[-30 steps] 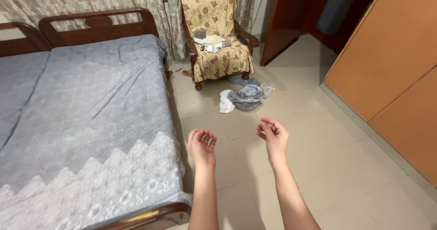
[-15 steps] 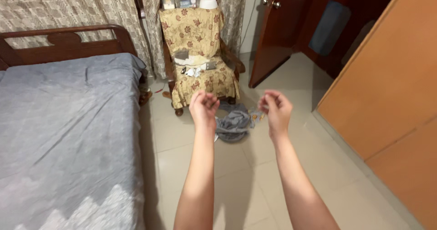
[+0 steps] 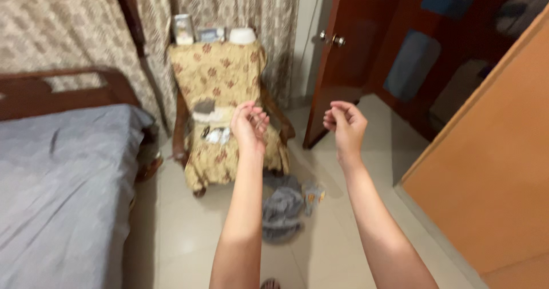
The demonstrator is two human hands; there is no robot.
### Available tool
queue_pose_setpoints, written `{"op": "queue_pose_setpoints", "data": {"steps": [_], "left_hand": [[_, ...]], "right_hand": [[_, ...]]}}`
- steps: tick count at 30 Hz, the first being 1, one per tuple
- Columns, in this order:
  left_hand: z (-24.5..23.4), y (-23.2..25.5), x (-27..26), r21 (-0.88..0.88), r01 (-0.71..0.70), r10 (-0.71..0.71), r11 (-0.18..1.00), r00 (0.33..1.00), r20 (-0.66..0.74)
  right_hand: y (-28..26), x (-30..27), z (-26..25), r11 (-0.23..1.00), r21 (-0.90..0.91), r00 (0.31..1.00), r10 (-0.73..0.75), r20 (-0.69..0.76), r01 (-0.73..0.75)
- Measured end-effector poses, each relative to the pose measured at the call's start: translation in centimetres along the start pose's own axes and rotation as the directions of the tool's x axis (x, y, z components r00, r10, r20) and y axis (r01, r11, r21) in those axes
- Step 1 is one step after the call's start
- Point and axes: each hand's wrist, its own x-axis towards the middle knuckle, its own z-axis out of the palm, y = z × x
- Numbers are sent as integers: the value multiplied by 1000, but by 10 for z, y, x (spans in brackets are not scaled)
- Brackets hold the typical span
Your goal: The person clears items from a bed onto chairs, removes pillowcases from pillows, and strips the bedsheet from the mattress.
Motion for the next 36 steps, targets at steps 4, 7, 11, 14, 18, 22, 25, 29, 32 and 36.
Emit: {"op": "queue_pose_setpoints", "data": {"steps": [4,7,11,14,18,22,25,29,32,36], "left_hand": [[53,-41,112,3,-35,35,999,996,82],[87,-80,170,84,-38,31,996,996,84],[111,-143,240,85,-28,13,996,985,173],[124,-203,294,99,-17,5,995,993,120],[156,-278,368,75,-103,96,992,991,88],[201,-323,429,99,-70,72,993,997,-17],[212,-338,468,132,-117,125,984,991,-51],[224,-351,531,134,-159,172,978,981,-89],[232,-369,583,178,-201,219,963,972,-88],[233,-400,669,186,-249,259,950,965,-32]], "right_hand": [[29,110,-3,997,-63,998,-44,41,46],[52,180,-18,996,-81,999,-44,2,44],[98,266,-41,994,-100,999,-40,-21,38],[144,332,-56,997,-74,1000,-4,-29,2],[194,437,-72,999,-47,995,-16,102,21],[218,541,-68,995,-101,975,26,219,-4],[243,600,-56,996,-89,961,17,274,8],[291,656,-36,981,-74,928,-142,345,178],[326,691,-18,980,-58,924,-158,348,190],[367,751,21,956,-201,923,-130,363,213]]}}
